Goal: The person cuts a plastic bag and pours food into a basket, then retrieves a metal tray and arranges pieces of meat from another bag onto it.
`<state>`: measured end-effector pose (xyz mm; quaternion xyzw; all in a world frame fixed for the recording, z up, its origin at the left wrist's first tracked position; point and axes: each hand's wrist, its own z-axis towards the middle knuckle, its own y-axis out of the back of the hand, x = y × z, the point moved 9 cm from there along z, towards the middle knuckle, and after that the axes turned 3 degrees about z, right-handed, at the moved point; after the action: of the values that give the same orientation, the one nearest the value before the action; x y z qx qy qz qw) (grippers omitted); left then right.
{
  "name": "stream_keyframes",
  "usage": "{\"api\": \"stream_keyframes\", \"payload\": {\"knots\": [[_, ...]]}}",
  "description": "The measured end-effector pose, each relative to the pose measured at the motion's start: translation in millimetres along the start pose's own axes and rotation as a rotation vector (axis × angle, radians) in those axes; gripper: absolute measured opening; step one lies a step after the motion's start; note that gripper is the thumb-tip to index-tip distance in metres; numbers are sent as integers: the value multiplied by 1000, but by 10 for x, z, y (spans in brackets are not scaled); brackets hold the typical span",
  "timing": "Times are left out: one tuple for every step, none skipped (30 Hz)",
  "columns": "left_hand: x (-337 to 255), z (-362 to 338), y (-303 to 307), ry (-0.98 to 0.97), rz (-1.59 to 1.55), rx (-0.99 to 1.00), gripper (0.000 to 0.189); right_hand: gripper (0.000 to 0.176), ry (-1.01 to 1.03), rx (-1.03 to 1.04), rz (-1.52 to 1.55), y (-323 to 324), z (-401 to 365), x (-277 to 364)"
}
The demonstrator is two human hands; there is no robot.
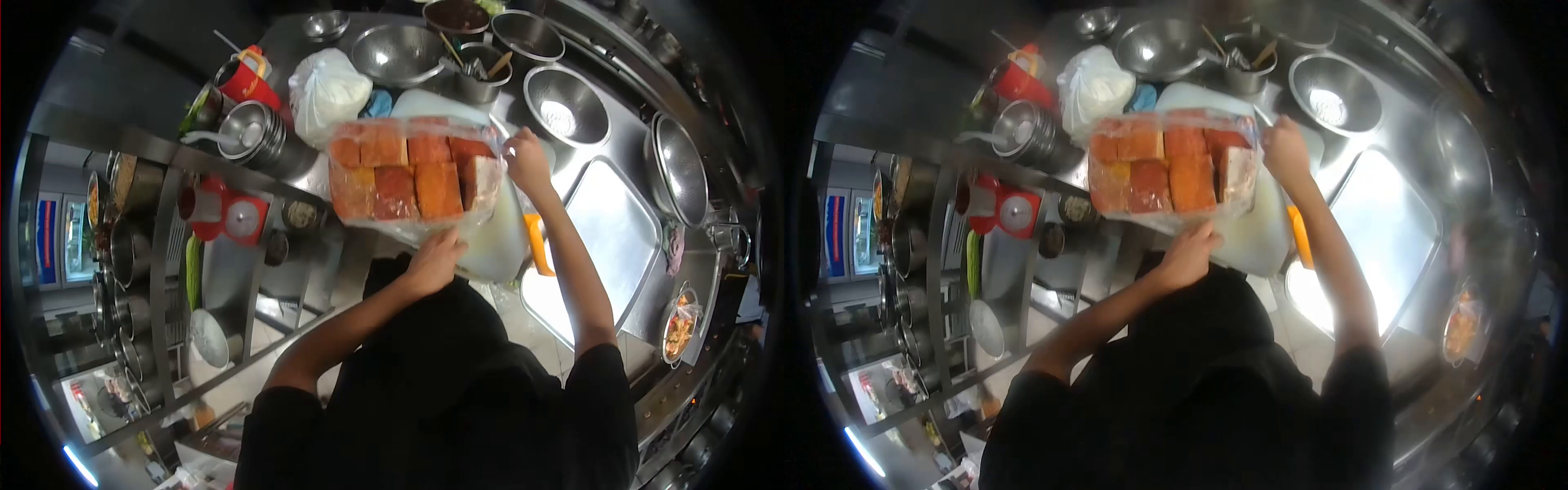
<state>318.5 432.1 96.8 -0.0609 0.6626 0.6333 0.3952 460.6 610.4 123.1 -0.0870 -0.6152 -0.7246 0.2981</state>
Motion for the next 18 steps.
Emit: {"api": "stream_keyframes", "payload": {"knots": [[-32, -25, 124, 13, -121, 53, 22, 28, 13, -12, 106, 207, -54, 62], [-56, -31, 363, 53, -266, 43, 24, 42, 22, -39, 122, 449, -100, 204], [-33, 18, 592, 28, -271, 52, 24, 45, 111, -35, 141, 695, -172, 512], [32, 76, 935, -10, -215, -77, 26, 48, 183, -23, 161, 841, -238, 814], [85, 125, 1209, -42, -171, -198, 27, 51, 243, 67, 249, 781, -298, 1024], [165, 283, 1332, -44, -174, -176, 31, 54, 274, 182, 274, 694, -361, 1315], [261, 492, 1421, -53, -172, -164, 34, 53, 372, 267, 152, 586, -400, 1545], [416, 648, 1284, -45, -130, -45, 50, 51, 419, 343, 68, 402, -410, 1584], [459, 715, 1224, -81, -145, -35, 50, 51, 391, 327, 44, 341, -357, 1500], [467, 757, 1026, -113, -23, 91, 59, 48, 419, 365, 19, 248, -351, 1442], [457, 758, 840, -142, 98, 214, 68, 46, 445, 411, -2, 169, -362, 1406], [426, 730, 727, -161, 231, 286, 83, 41, 363, 441, 23, 133, -336, 1333], [364, 733, 696, -186, 208, 291, 83, 41, 334, 445, 3, 136, -316, 1297], [350, 725, 675, -156, 239, 304, 85, 40, 347, 461, -8, 125, -330, 1312], [343, 717, 633, -127, 271, 320, 86, 39, 357, 478, -17, 123, -355, 1324], [313, 699, 570, -148, 251, 336, 86, 40, 349, 458, 30, 137, -343, 1339], [312, 690, 563, -140, 265, 297, 86, 40, 320, 462, 27, 112, -352, 1313], [308, 691, 571, -131, 285, 254, 86, 41, 346, 434, -8, 109, -356, 1315]]}}
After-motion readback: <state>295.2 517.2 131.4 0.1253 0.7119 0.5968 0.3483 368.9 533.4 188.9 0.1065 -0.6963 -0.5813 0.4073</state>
